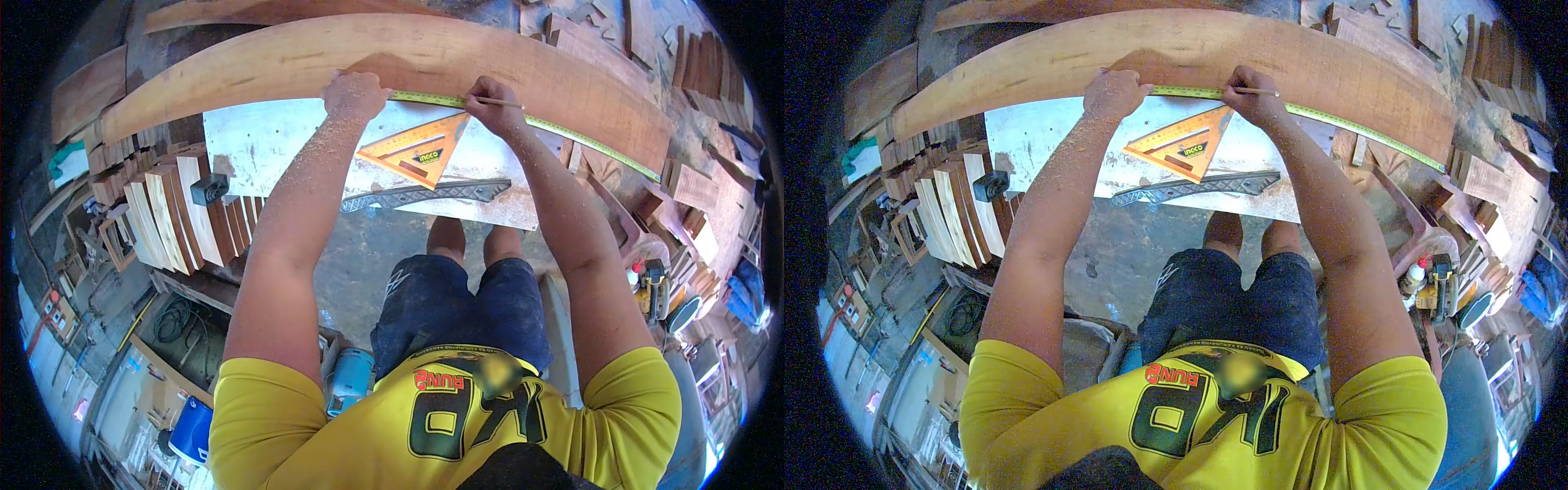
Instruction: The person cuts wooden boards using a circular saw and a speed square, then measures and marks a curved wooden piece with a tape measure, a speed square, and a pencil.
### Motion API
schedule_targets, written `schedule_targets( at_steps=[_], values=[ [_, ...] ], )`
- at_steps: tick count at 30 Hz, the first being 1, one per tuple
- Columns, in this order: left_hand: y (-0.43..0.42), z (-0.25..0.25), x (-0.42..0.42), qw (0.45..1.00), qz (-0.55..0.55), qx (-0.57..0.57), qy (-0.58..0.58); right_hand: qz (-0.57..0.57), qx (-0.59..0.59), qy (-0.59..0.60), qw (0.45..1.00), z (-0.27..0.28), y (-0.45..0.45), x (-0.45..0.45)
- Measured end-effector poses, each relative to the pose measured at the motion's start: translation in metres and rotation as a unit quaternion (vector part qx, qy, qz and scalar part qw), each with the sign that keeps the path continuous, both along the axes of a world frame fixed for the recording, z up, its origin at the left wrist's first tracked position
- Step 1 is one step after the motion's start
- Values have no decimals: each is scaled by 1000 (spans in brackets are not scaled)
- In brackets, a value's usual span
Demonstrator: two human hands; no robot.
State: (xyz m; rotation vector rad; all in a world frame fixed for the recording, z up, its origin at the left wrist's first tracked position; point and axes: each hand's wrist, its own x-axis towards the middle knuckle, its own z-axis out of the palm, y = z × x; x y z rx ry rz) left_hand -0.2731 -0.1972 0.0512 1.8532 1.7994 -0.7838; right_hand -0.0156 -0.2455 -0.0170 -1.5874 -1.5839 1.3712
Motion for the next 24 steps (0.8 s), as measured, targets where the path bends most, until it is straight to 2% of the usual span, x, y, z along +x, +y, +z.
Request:
schedule_targets(
  at_steps=[10,15,18,20,22,24],
  values=[
    [1,9,4,1000,2,-12,6,-4,-1,-23,1000,4,0,-1],
    [-1,5,1,1000,-5,-6,4,1,8,11,1000,5,-1,0],
    [-3,2,0,999,-27,45,6,-6,17,7,1000,2,-1,-1],
    [1,8,3,1000,3,-13,6,11,5,-1,1000,0,0,0],
    [0,9,3,1000,5,-10,5,28,-7,-10,1000,2,0,0],
    [0,9,4,1000,7,-8,4,-5,-6,-18,1000,1,-1,-1]
  ],
)
